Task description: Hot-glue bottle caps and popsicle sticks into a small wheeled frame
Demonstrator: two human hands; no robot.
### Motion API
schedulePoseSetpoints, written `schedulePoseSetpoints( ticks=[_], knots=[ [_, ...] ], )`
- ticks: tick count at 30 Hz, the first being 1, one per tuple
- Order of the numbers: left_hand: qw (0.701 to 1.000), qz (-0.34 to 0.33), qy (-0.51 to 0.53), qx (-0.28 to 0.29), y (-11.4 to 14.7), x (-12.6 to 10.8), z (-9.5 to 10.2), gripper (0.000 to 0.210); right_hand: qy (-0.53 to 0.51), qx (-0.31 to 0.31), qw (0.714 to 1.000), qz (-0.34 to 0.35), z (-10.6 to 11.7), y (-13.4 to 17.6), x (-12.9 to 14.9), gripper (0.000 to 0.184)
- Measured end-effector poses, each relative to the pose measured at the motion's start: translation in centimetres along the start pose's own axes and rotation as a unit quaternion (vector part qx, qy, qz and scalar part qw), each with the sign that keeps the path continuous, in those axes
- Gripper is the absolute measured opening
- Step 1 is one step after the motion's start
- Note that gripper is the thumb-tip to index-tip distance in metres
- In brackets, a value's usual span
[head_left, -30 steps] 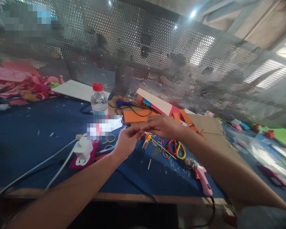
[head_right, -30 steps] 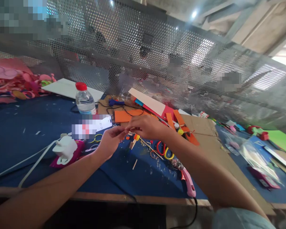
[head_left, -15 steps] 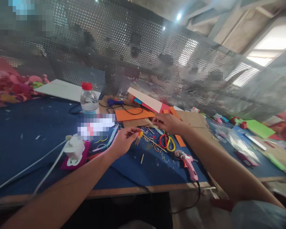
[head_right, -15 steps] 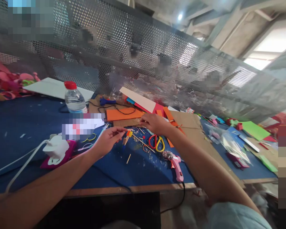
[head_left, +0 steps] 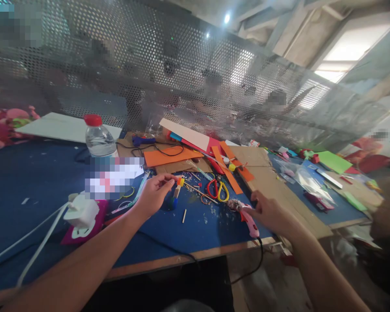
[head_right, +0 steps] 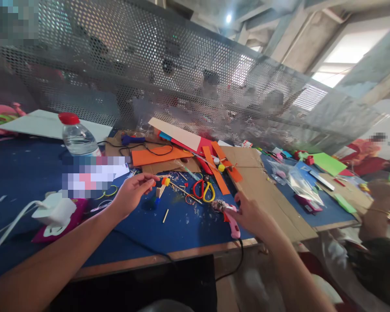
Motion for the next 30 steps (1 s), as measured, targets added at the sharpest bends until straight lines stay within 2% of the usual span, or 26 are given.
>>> schedulePoseSetpoints(
  ticks=[2, 5, 8, 11, 13, 15, 21, 24, 26, 30],
  knots=[
    [1.0, 0.001, -0.004, 0.001, -0.1, 0.0, 0.0, 0.035, -0.017, -0.003, 1.0, -0.023, -1.2, 2.4, -1.2, 0.027],
    [1.0, 0.0, -0.012, 0.008, -0.1, -0.2, 0.0, 0.042, -0.131, -0.056, 0.987, -0.076, -2.2, 4.2, -2.7, 0.035],
    [0.999, -0.006, -0.023, 0.022, -0.2, -0.3, -0.2, 0.051, -0.252, -0.088, 0.958, -0.109, -2.7, 4.6, -3.6, 0.035],
    [0.999, -0.019, -0.035, 0.028, -0.2, -0.4, -0.2, 0.06, -0.327, -0.112, 0.93, -0.124, -2.4, 4.9, -4.1, 0.048],
    [0.998, -0.026, -0.05, 0.035, -0.2, -0.3, -0.3, 0.059, -0.38, -0.135, 0.906, -0.128, -2.0, 5.1, -4.1, 0.055],
    [0.996, -0.031, -0.069, 0.048, -0.1, -0.3, -0.6, 0.054, -0.441, -0.142, 0.876, -0.131, -2.1, 5.2, -3.6, 0.053],
    [0.989, -0.042, -0.116, 0.082, 0.5, 0.1, -1.3, 0.041, -0.609, -0.052, 0.779, -0.141, -5.0, 3.7, 1.3, 0.037],
    [0.979, -0.057, -0.159, 0.117, 0.9, 0.4, -1.8, 0.065, -0.669, -0.01, 0.735, -0.113, -5.5, 2.0, 5.0, 0.031],
    [0.966, -0.068, -0.212, 0.133, 1.0, 0.7, -2.1, 0.069, -0.683, 0.04, 0.726, -0.074, -5.9, 0.4, 7.9, 0.027],
    [0.946, -0.066, -0.291, 0.127, 1.1, 0.7, -2.1, 0.047, -0.681, 0.128, 0.721, 0.014, -7.0, -3.4, 12.8, 0.025]
  ],
)
Point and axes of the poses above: each hand's wrist, its own y-axis away from the middle knuckle, its own z-axis out of the back of the hand, x = y × z, the point moved 9 cm from there along -y, towards the middle knuckle, and after that the axes turned 11 degrees about -y, right-handed, at the moved point
